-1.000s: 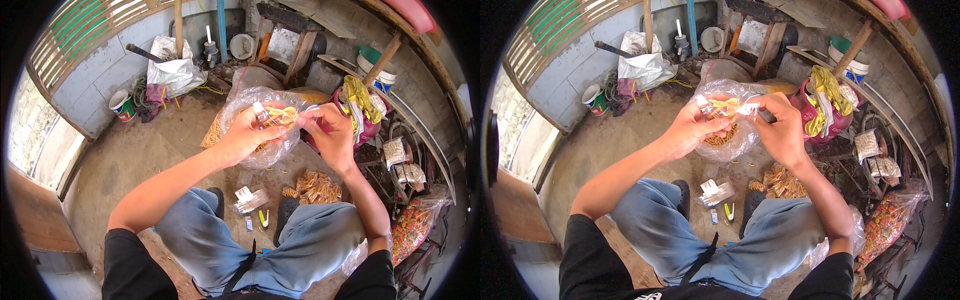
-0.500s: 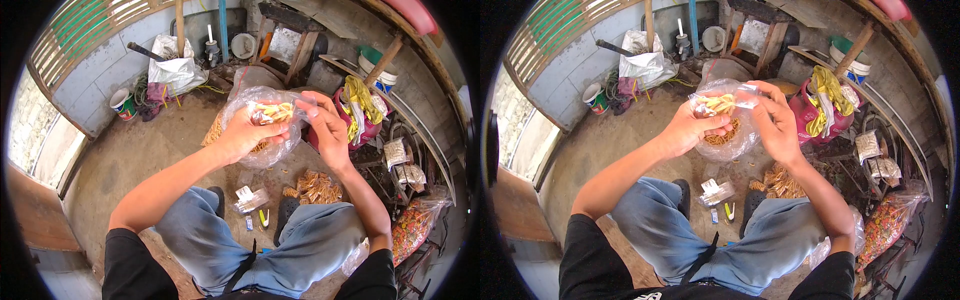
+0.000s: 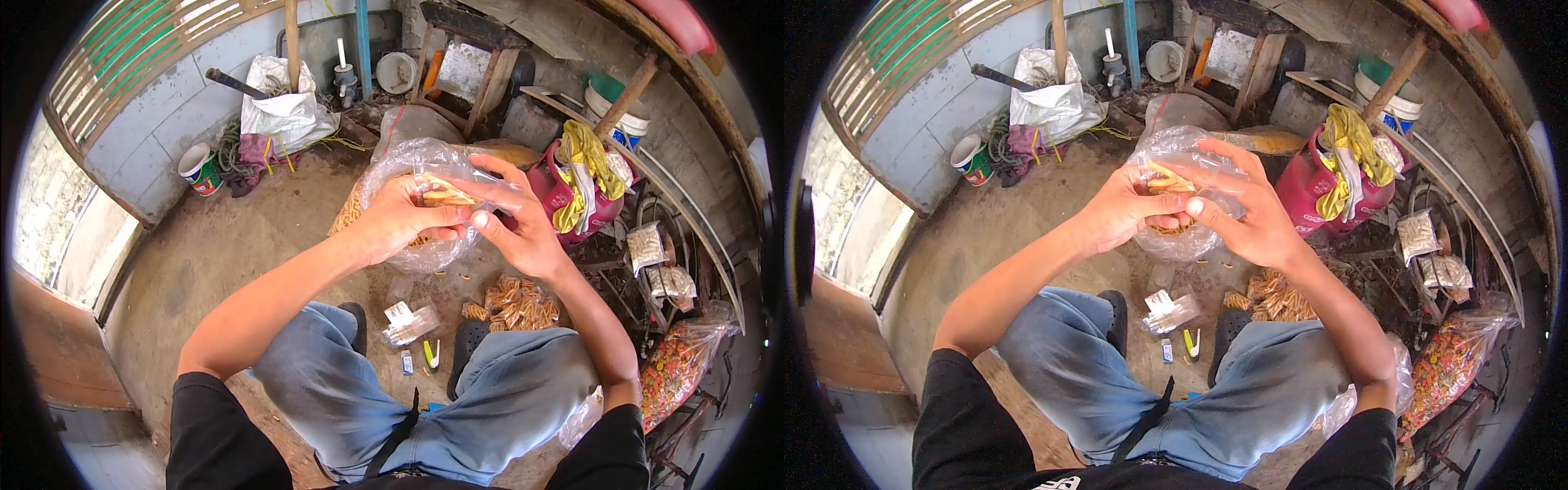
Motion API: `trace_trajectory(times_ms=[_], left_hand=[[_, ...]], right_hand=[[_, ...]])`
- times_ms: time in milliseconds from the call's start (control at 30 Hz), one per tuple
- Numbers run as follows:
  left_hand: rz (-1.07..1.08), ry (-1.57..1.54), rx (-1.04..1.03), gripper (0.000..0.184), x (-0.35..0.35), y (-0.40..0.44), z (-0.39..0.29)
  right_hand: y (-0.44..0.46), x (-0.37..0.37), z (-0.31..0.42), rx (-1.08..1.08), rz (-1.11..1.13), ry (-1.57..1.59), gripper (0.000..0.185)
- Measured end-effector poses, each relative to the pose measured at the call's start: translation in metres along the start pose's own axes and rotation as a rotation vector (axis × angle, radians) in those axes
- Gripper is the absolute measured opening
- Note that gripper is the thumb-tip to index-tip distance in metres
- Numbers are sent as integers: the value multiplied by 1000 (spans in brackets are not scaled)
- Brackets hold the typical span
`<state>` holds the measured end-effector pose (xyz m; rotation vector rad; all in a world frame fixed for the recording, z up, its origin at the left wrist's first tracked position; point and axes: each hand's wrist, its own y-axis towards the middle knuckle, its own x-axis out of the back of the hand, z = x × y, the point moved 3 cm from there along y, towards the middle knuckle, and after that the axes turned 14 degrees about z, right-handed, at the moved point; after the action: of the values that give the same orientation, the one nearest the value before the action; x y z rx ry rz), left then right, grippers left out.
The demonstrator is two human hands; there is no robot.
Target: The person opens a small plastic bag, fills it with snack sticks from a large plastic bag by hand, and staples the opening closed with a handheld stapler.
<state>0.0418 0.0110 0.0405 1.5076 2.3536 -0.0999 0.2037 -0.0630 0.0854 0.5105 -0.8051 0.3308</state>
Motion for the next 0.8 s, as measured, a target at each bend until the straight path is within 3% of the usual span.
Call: trace_trajectory(times_ms=[133,233,467,633,800], left_hand=[[-25,-59,14,27,-3,-1,-3],[37,-2,42,28,0,-1,-4],[118,33,63,25,-4,0,-2],[57,-252,2,37,4,0,-6],[12,-278,-7,31,21,2,1]], right_hand=[[-3,2,-6,80,-72,47,38],[-3,2,2,4,-30,4,37],[-1,-2,-1,57,1,-96,31],[-1,-2,-7,122,-119,9,26],[2,2,-11,45,-233,119,18]])
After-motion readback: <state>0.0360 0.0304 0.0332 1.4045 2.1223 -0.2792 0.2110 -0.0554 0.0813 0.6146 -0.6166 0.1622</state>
